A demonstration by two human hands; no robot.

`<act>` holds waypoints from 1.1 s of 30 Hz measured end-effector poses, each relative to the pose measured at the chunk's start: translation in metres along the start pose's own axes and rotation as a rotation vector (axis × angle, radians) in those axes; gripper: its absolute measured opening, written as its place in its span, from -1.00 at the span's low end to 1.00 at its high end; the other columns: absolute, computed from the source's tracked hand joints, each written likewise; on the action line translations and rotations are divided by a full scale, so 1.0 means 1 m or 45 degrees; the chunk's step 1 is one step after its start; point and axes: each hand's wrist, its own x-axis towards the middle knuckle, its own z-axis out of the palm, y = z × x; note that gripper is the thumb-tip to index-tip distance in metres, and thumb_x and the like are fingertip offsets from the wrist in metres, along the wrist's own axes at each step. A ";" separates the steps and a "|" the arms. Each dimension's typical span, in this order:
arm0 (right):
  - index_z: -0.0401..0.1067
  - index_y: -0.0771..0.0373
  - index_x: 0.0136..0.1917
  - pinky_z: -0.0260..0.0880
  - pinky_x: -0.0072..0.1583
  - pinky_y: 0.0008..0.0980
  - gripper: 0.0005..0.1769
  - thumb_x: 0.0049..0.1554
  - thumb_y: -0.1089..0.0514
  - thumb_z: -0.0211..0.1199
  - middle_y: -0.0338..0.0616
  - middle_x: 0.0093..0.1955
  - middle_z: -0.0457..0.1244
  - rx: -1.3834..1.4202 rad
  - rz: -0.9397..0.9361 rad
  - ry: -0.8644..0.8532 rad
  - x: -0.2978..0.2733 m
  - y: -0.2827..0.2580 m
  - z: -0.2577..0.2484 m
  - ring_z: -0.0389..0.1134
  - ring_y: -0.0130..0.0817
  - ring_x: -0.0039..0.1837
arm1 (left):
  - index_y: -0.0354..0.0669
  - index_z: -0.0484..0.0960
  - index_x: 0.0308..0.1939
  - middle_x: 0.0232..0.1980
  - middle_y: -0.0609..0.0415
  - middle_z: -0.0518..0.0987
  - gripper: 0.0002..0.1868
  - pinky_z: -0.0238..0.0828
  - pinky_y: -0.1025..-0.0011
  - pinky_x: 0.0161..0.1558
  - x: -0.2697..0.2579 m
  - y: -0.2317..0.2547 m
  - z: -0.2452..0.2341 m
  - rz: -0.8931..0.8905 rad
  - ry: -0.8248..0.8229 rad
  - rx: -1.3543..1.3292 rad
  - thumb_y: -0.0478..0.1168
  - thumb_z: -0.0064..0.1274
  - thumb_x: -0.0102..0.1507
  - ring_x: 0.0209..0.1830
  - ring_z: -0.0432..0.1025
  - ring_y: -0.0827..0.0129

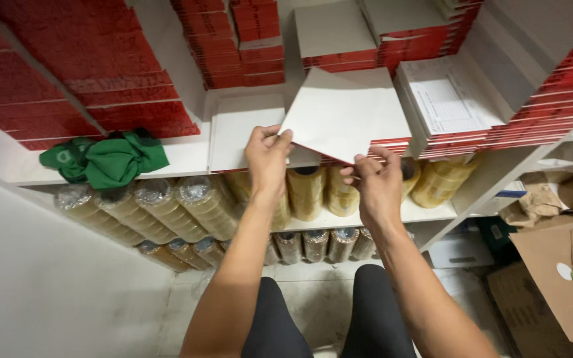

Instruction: The person organizes stacks of small paper booklets and documents on a shelf, moving individual booklets from one stack to another and squaring them up by hand.

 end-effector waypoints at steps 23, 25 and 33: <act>0.41 0.36 0.38 0.56 0.08 -0.09 -0.46 0.15 0.19 0.37 0.25 0.23 0.29 -0.745 -0.102 -0.510 0.007 0.041 0.074 0.46 0.11 0.15 | 0.02 0.65 -0.15 -0.28 0.16 0.61 -0.73 0.47 0.35 -0.07 0.030 -0.051 -0.139 0.330 0.699 0.781 -0.09 0.41 0.17 -0.21 0.56 0.33; 0.37 0.32 0.43 0.53 0.13 -0.02 -0.41 0.16 0.14 0.36 0.25 0.31 0.27 -0.866 -0.122 -0.537 0.002 0.020 0.061 0.44 0.17 0.20 | 0.01 0.65 -0.18 -0.19 0.12 0.55 -0.71 0.42 0.28 0.06 0.022 -0.055 -0.132 0.426 0.769 0.915 -0.10 0.44 0.14 -0.07 0.54 0.19; -0.25 0.22 0.69 0.45 -0.04 -0.07 -0.07 0.27 0.10 0.23 -0.03 -0.08 0.38 -1.032 -0.234 0.174 0.037 -0.007 -0.045 0.48 -0.11 -0.14 | -0.14 0.65 -0.10 -0.10 0.03 0.58 -0.85 0.44 0.14 0.03 -0.014 -0.039 -0.033 0.957 -0.105 0.851 -0.35 0.16 0.25 -0.02 0.53 0.00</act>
